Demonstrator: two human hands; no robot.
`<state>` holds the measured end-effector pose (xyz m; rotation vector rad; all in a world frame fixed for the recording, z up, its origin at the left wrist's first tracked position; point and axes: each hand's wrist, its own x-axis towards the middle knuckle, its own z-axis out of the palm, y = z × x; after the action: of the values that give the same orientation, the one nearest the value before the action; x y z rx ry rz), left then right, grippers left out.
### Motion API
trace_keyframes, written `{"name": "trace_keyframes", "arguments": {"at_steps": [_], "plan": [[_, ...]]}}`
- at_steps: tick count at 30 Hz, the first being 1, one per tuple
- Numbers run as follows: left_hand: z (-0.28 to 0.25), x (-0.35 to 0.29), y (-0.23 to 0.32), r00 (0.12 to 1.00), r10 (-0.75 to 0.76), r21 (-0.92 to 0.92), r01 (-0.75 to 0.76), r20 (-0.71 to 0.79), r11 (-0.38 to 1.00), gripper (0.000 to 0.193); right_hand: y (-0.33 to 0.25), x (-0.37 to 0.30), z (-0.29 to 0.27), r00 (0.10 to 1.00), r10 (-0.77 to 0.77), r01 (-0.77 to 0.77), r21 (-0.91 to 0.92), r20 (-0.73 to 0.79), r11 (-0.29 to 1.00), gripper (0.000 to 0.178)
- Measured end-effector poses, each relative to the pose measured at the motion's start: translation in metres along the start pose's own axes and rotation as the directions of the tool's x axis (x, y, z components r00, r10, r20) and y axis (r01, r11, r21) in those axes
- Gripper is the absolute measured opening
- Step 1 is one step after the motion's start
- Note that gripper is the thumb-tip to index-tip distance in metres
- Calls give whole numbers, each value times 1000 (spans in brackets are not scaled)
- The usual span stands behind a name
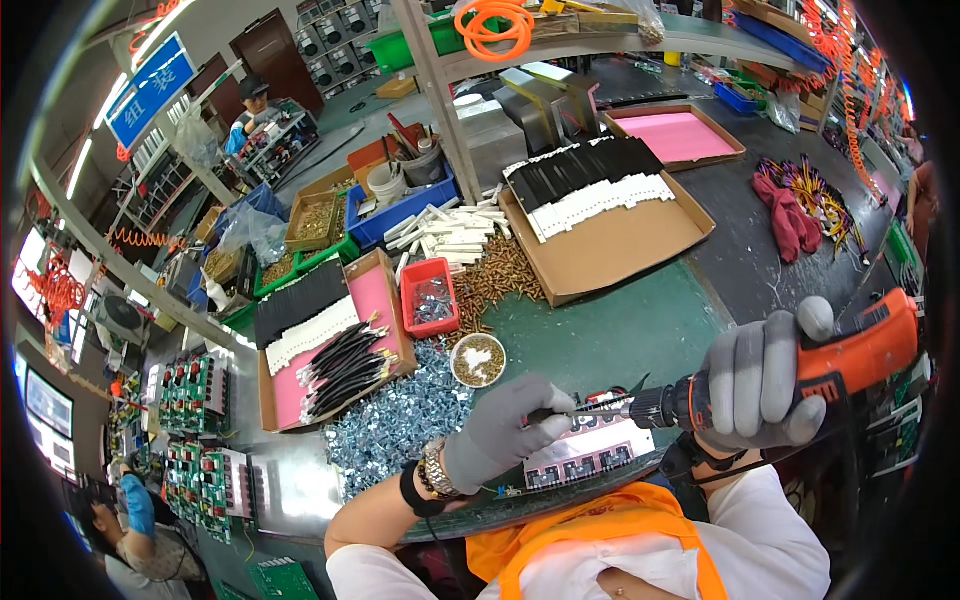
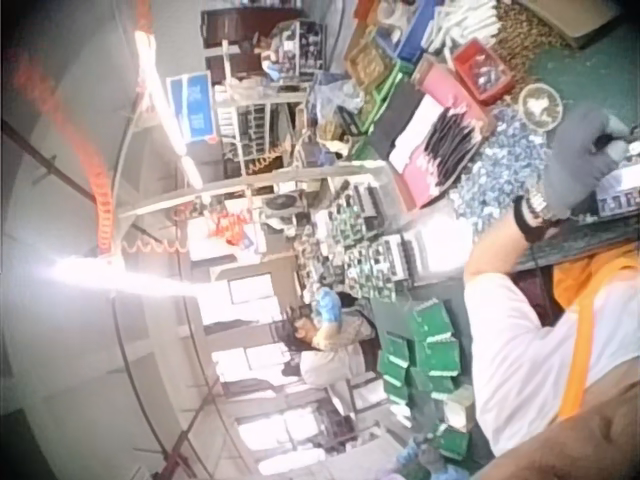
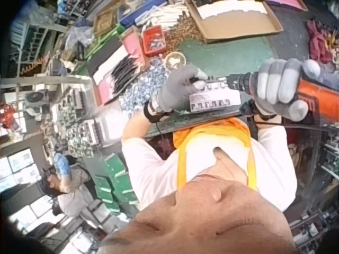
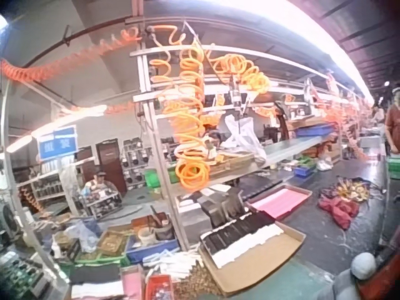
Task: Using an electric screwdriver to secure components on a circuit board assembly at a production workstation.
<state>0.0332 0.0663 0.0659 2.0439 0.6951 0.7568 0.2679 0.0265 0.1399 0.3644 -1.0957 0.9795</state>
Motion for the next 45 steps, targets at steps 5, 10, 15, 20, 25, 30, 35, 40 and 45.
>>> {"name": "trace_keyframes", "arguments": {"at_steps": [5,10,15,20,25,30,35,40,45], "plan": [[-1,1,-3,873,-419,-677,466,249,570,23,5,1,-22,964,-15,23,28,-265,999,53],[-48,55,-62,975,-215,-457,220,62,862,46,-1,2,-53,907,-51,86,65,-419,994,45],[-178,144,-208,887,-347,655,459,-303,600,34,-12,-10,-68,896,-115,105,-45,-428,993,42],[-201,181,-298,886,-299,852,439,-355,287,36,-22,-18,-81,864,-158,84,-173,-478,981,48],[-186,195,-314,812,-426,898,441,-399,-1,23,-21,-21,-86,884,-152,65,-206,-442,976,45],[-197,180,-281,911,-160,786,410,-381,463,16,-18,-20,-70,867,-145,29,-243,-477,970,49],[-177,141,-188,899,-185,-133,144,-397,981,18,-15,-14,-43,921,-18,-69,-209,-389,975,54],[-127,73,-93,929,-356,-66,364,103,929,21,12,-14,-13,957,208,-213,-4,-201,977,54],[-66,28,-61,881,-239,-33,276,409,961,26,41,-22,11,925,367,-361,72,-99,930,59]]}}
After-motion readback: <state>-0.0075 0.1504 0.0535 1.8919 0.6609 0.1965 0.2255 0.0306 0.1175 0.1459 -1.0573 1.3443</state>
